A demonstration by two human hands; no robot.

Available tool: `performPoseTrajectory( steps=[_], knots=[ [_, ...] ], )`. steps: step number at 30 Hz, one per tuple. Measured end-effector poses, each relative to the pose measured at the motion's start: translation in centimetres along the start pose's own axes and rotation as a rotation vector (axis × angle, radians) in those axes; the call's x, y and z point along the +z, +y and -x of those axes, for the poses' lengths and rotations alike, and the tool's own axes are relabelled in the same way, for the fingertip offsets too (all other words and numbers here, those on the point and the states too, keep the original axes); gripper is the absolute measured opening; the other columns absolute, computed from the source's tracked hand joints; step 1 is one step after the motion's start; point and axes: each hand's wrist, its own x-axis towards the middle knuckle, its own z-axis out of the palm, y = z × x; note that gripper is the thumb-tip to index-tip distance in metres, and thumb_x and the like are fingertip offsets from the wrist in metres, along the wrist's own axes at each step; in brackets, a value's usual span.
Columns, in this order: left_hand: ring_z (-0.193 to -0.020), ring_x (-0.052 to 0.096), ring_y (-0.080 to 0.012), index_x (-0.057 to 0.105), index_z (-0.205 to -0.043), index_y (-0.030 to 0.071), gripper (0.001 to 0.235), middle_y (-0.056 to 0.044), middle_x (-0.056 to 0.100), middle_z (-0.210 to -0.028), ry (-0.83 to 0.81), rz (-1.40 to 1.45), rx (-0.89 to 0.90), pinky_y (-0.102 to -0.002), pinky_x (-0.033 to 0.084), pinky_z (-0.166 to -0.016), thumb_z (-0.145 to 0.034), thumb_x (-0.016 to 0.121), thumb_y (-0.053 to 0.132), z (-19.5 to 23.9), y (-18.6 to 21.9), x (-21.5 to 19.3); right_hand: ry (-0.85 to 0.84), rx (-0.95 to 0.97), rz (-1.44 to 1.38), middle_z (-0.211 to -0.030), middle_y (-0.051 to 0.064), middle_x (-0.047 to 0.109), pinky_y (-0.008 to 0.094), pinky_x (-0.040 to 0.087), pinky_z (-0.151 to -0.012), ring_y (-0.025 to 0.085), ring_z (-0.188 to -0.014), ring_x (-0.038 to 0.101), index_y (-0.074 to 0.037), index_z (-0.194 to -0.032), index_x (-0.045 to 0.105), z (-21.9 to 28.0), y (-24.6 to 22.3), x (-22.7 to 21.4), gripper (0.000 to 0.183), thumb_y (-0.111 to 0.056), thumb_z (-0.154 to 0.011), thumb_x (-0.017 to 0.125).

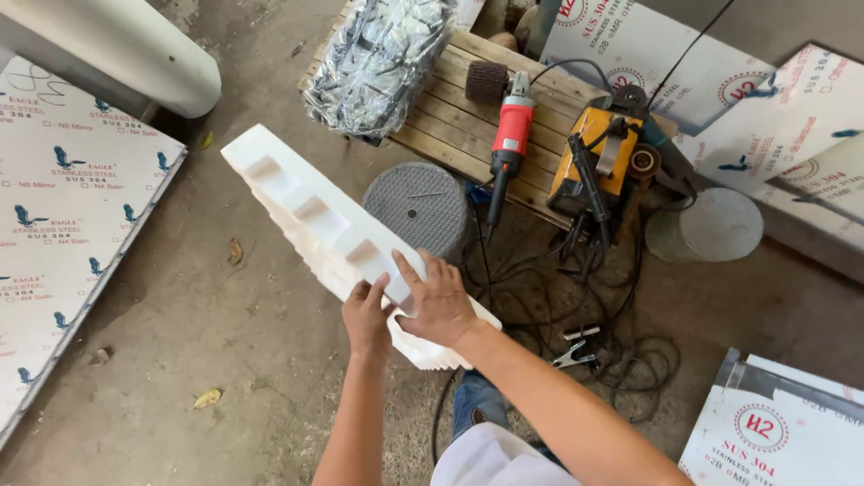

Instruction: Unboxing and inspecting a new stainless steel gas cooktop, including measuring its dimensions.

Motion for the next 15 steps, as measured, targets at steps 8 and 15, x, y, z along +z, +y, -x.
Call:
performPoseTrajectory(
  steps=[8,15],
  knots=[
    [-0.069,0.064,-0.0158,0.067,-0.096,-0.004,0.025,-0.007,0.068,-0.085,0.013,-0.163,0.079,-0.032,0.060,-0.058,-0.092,0.078,0.017,-4.6,3.6,2.7,-0.098,0.728,-0.498,-0.140,0.017,0.061,0.044,0.058,-0.097,0.027,-0.122,0.066,-0.013,-0.150,0.048,13.9,12.2,-5.1,0.076,-0.048,-0.086,0.072],
    [-0.070,0.062,-0.0167,0.070,-0.103,0.004,0.020,-0.003,0.069,-0.088,-0.002,-0.189,0.080,-0.033,0.052,-0.054,-0.092,0.073,0.020,-10.0,6.0,2.2,0.216,1.491,-0.499,-0.111,0.024,0.079,0.042,0.060,-0.079,0.032,-0.090,0.075,0.005,-0.141,0.063,52.5,28.3,5.9,0.073,-0.043,-0.088,0.078]
  ],
)
